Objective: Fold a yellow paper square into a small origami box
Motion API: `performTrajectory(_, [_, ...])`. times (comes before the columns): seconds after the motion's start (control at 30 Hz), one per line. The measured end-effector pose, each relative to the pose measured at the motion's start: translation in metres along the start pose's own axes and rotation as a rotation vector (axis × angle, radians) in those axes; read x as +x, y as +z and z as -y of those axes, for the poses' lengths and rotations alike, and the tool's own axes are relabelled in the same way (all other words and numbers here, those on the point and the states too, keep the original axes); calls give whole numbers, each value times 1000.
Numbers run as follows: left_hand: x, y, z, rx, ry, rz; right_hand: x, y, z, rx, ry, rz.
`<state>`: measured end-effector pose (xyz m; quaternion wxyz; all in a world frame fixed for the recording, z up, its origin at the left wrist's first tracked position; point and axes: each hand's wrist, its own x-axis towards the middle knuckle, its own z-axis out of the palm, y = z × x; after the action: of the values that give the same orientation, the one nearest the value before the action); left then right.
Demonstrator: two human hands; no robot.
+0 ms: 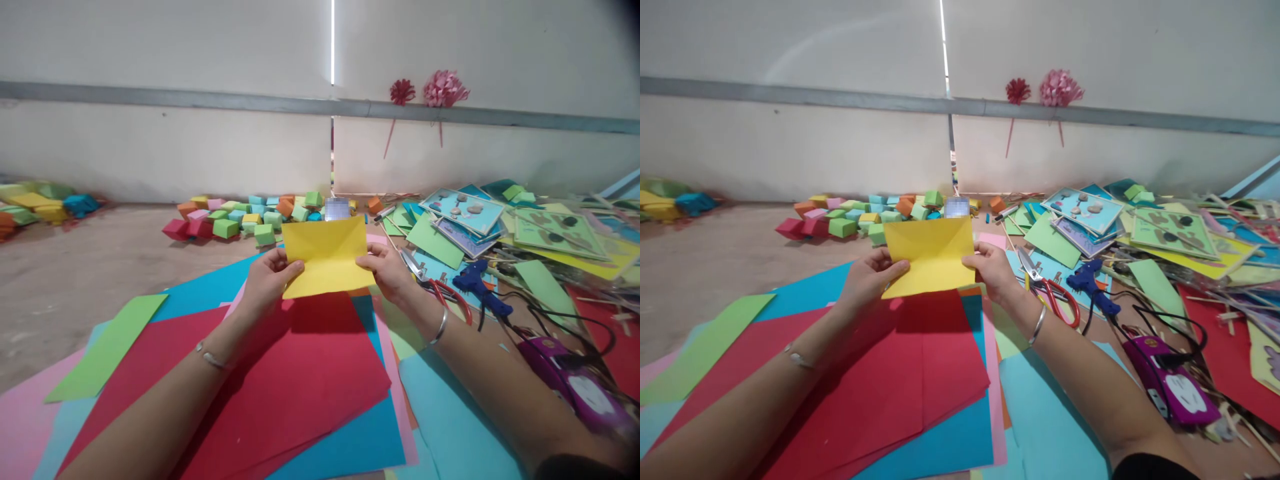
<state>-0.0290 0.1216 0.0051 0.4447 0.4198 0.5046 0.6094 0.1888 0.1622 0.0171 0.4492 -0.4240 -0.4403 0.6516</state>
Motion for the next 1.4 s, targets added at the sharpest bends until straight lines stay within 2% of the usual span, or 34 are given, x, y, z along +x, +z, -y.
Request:
performTrajectory(0.17, [1, -1, 0, -3, -14, 21, 1, -3, 1, 6, 30, -19])
performTrajectory(0.63, [1, -4, 2, -61, -91, 1, 0, -2, 2, -64, 33, 87])
performTrajectory(0.9, [-4, -2, -2, -109, -196, 100, -5, 0, 3, -110, 67, 194])
performTrajectory(1.03, [-4, -2, -2, -128, -216, 113, -6, 0, 4, -97, 80, 215])
performTrajectory(1.4, [-2, -4, 0, -121, -204, 138, -10, 4, 8, -142, 108, 172])
